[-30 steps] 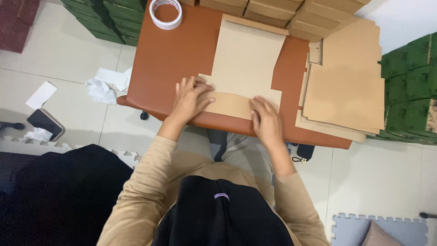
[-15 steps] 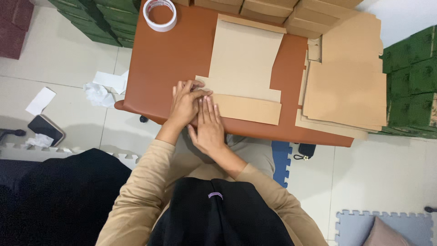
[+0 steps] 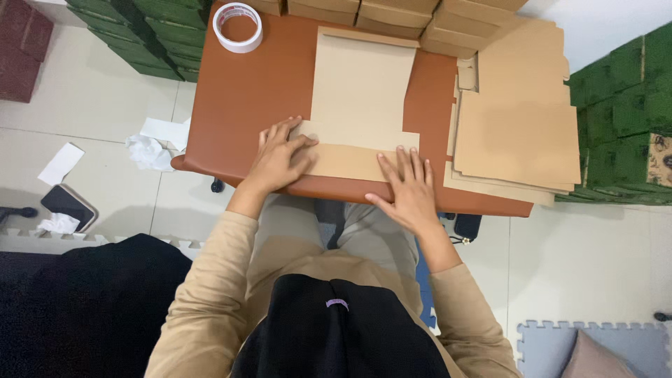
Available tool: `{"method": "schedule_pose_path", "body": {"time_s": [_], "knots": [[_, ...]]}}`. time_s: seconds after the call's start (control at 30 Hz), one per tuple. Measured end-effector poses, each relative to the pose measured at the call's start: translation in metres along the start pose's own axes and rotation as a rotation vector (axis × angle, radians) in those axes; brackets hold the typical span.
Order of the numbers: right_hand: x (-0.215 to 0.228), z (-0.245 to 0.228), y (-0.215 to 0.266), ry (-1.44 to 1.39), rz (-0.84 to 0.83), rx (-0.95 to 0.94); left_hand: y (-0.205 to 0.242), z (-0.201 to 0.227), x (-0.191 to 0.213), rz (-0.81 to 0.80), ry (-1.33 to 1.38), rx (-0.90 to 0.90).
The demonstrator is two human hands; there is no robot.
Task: The person assembles a flat cardboard box by folding the side flaps and tucking the tabs into the corresponding slots. They then fold the top flaps to close the box and place the finished product on a stack of similar boxes.
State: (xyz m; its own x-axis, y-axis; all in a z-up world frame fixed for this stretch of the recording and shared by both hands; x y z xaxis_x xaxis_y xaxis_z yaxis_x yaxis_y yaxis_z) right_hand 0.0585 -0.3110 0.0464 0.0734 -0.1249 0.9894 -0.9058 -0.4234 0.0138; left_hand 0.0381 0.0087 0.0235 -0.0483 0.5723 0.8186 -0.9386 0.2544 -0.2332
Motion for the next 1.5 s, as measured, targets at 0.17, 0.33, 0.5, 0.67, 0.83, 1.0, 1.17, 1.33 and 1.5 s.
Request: {"method": "schedule_pose_path", "body": {"time_s": [0.17,0.33,0.5,0.67,0.83,1.0,1.17,1.33,1.5], "knots": [[-0.014,0.008,0.024,0.065,0.041,0.044,0.029,0.05,0.039,-0.221,-0.065,0.008],[-0.035,0.043,0.05,0.077,0.124,0.08,0.064,0.045,0.032,-0.275,-0.232,-0.058],[0.042,0.039,0.025,-0.559,0.026,-0.003,0.053,0.054,0.062,-0.009,0.263,0.071],[-0.021,0.094,-0.037,-0.902,-0.005,-0.257,0.039,-0.027,-0.016,0.145,0.249,0.197],[-0.024,0.059,-0.068,-1.326,0.002,-0.392,0.008,-0.048,-0.036,0.165,0.11,0.291],[-0.062,0.082,-0.082,-1.087,0.124,-0.473,-0.01,-0.035,-0.029,0.057,0.002,0.436],[-0.012,0.029,-0.057,-0.717,0.228,-0.536,-0.016,-0.004,-0.01,0.017,-0.091,0.531],[-0.015,0.013,-0.055,-0.42,0.408,-0.391,-0.025,0.027,0.004,0.054,-0.261,0.38],[-0.044,-0.01,-0.055,-0.355,0.196,-0.101,-0.024,0.022,-0.014,0.031,-0.094,-0.063]]}}
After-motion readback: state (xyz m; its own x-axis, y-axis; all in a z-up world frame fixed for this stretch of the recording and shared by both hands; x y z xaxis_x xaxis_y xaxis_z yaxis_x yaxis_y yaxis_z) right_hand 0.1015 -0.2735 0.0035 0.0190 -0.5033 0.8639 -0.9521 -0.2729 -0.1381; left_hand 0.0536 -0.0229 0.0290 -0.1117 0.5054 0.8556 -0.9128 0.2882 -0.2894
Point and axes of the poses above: each hand's wrist, its own y-axis away from the middle knuckle, its own x-axis out of the back of the hand, z = x × y, the point moved 1 cm from there along -y, towards the middle knuckle, and after that the axes turned 11 degrees about -x, right-handed, at the moved point
